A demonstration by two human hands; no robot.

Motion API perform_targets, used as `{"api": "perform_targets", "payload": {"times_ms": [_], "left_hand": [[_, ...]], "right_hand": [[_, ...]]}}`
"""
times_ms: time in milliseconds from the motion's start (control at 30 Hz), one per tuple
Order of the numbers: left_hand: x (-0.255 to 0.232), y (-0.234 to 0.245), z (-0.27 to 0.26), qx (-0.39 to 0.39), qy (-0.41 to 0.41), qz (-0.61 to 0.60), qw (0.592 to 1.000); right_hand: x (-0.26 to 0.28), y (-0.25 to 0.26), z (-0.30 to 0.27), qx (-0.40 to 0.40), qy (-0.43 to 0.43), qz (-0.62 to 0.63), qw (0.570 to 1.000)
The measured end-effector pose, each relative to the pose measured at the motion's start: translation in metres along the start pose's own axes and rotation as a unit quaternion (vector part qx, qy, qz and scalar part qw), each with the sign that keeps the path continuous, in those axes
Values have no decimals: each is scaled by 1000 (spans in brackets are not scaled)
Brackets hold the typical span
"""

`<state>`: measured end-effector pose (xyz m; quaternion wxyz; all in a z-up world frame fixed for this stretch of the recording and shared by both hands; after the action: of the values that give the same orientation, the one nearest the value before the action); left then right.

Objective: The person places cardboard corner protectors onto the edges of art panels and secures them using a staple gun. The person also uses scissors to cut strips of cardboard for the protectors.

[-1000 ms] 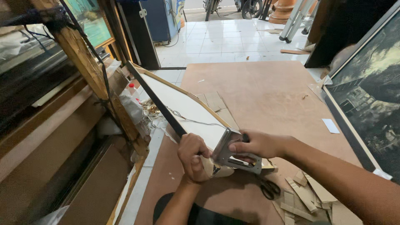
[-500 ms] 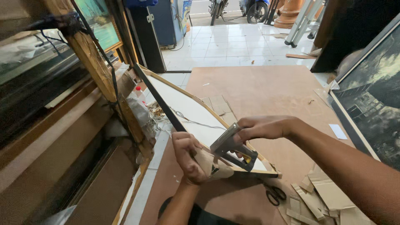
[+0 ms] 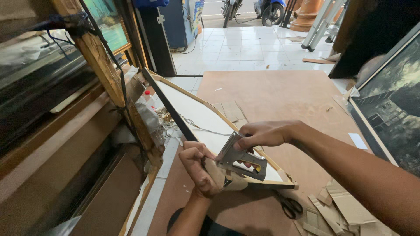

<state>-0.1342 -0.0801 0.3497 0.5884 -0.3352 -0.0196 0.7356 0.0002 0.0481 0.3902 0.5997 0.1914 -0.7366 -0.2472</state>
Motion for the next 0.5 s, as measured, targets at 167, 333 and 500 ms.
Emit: {"api": "perform_targets", "payload": {"times_ms": [167, 333, 500], "left_hand": [[-20, -12, 4, -31, -20, -3, 999], [-12, -13, -4, -26, -2, 15, 1000], [6, -21, -9, -11, 3, 17, 1000]], "right_hand": [[-31, 2, -9, -100, -136, -56, 984], [-80, -24, -8, -184, -78, 68, 978], [-84, -3, -44, -211, -53, -90, 972]]}}
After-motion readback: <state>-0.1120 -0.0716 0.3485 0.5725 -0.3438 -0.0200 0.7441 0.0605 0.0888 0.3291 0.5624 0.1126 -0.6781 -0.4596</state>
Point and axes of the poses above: each hand's wrist, its own z-axis towards the middle knuckle, its own y-axis out of the back of the hand, x = y × z, the point moved 8 cm from there along z, towards the middle knuckle, and after that the axes turned 13 degrees about y, right-handed, at the moved point
